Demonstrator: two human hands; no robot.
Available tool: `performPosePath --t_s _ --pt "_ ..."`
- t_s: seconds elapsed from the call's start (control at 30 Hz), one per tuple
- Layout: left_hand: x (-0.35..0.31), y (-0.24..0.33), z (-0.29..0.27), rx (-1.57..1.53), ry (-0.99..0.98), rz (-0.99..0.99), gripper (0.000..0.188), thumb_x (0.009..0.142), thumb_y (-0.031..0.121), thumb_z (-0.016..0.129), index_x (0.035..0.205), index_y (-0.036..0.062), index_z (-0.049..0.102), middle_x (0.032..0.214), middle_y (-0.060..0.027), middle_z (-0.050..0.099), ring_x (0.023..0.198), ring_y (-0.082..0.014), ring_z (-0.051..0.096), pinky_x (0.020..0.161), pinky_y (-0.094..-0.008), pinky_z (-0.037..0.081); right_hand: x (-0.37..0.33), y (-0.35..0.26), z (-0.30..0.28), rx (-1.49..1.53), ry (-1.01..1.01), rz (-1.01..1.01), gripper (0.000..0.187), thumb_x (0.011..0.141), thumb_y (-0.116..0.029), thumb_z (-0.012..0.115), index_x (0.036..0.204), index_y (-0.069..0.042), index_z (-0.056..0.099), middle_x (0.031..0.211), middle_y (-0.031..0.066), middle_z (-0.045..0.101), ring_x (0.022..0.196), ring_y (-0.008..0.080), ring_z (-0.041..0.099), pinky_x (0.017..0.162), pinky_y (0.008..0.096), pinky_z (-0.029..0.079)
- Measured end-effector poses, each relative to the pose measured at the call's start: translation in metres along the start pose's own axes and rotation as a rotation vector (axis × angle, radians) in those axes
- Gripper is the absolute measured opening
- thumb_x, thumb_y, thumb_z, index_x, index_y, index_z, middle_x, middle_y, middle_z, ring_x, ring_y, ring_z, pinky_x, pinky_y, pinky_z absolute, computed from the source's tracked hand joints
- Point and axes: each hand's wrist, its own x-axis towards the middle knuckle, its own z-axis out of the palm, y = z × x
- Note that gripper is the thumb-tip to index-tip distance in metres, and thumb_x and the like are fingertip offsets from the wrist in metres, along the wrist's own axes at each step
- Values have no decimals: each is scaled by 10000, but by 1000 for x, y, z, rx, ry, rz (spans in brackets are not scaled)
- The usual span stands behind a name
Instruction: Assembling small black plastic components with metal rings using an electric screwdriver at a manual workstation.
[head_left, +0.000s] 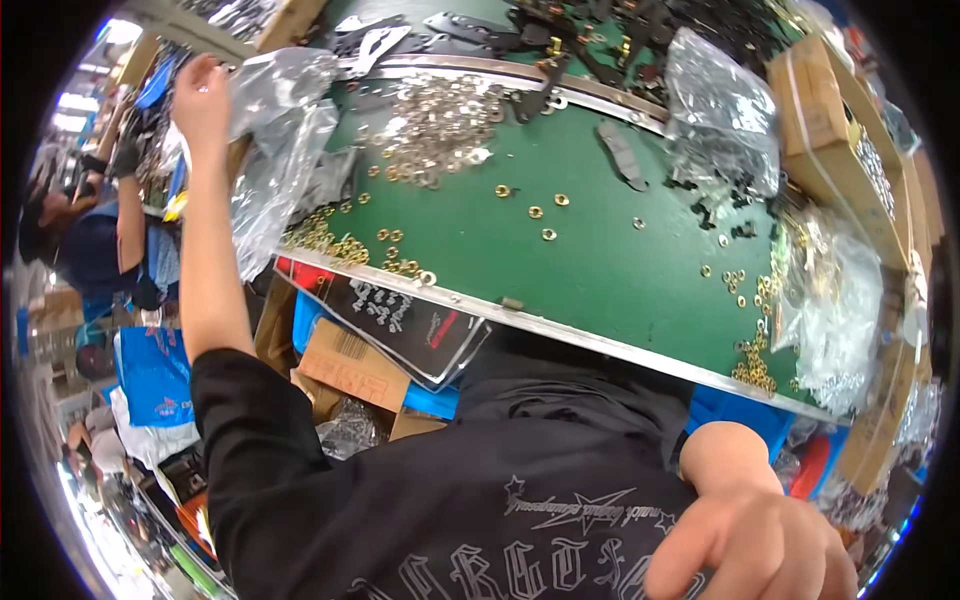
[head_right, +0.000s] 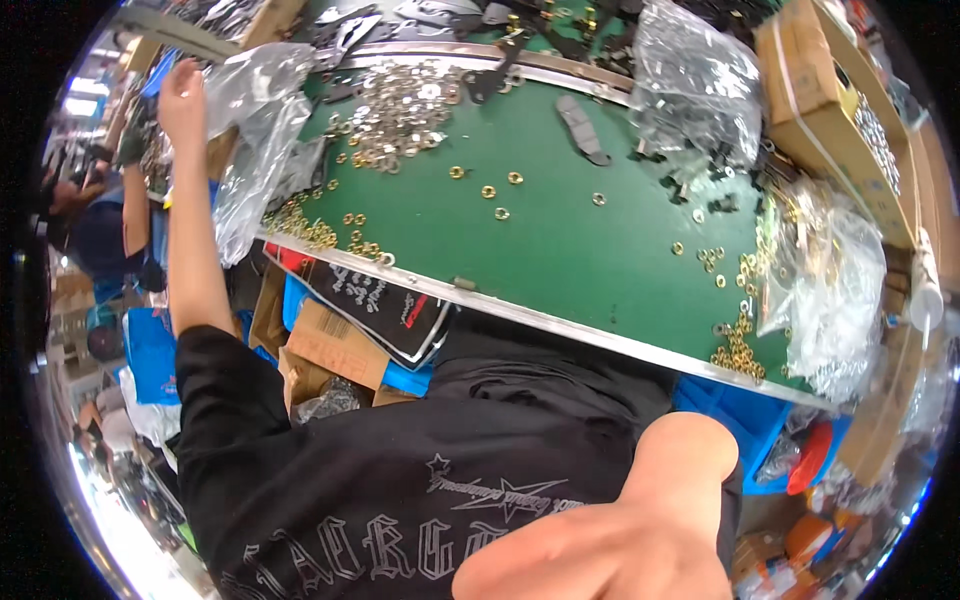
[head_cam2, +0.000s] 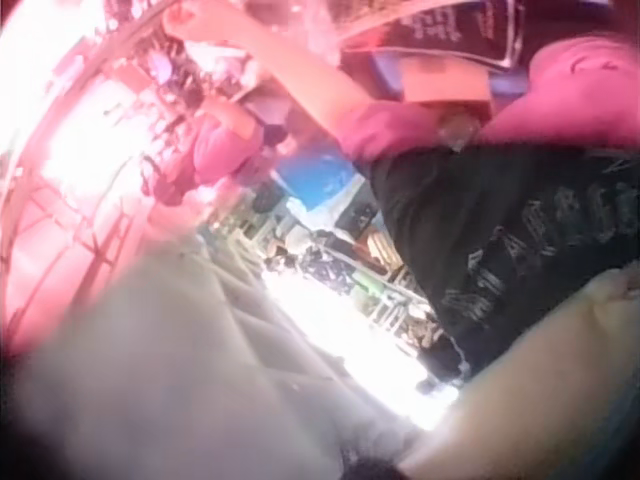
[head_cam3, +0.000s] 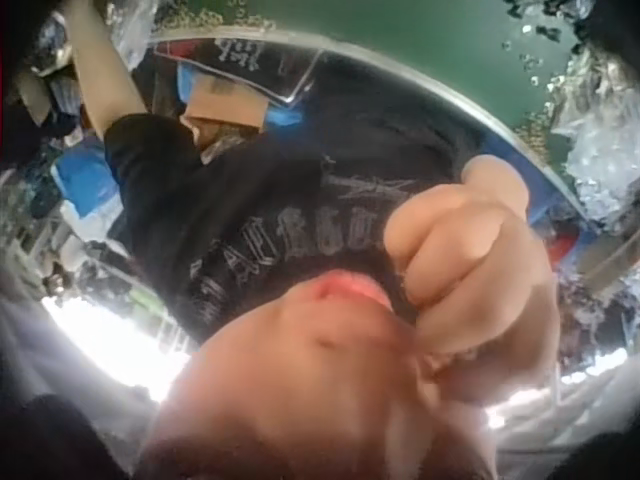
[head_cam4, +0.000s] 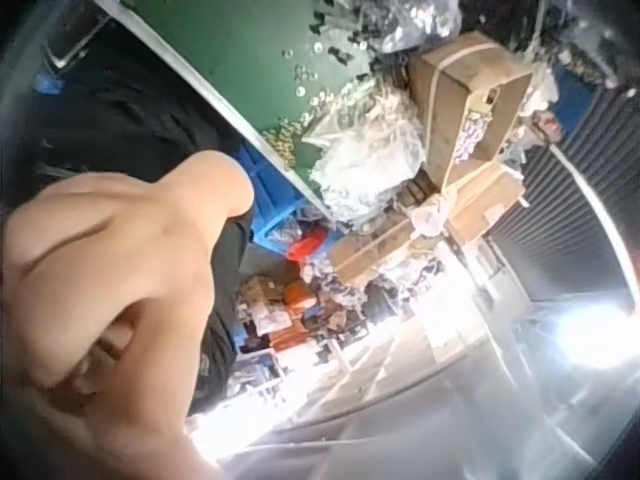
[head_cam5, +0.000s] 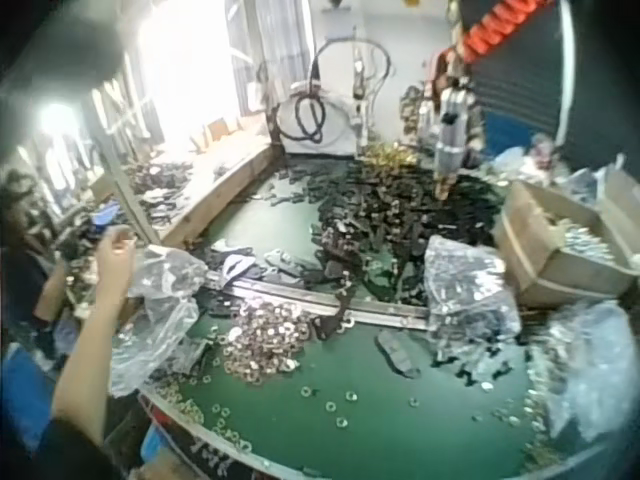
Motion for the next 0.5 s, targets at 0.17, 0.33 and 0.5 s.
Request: performPosePath --t_s 0.17,0.33,0.5 --pt "-82 121 75 -256 -110 476 193 743 142 565 921 76 600 843 -93 623 804 -249 593 728 -320 450 -1 14 16 343 400 -262 233 548 -152 571 494 -106 350 523 8 365 440 153 278 449 300 224" --pt "-121 192 158 -216 -694 409 269 747 251 576 881 18 587 845 -140 615 795 -313 579 722 -366 448 -13 30 -10 331 502 -308 225 563 -196 611 505 -116 408 545 16 395 479 137 325 449 299 224" --pt "-138 235 187 104 -834 345 377 750 257 577 980 -31 499 867 -209 583 846 -349 557 754 -383 441 -13 105 -106 511 -77 -671 262 639 -70 594 812 -86 399 747 7 369 651 153 360 532 269 344"
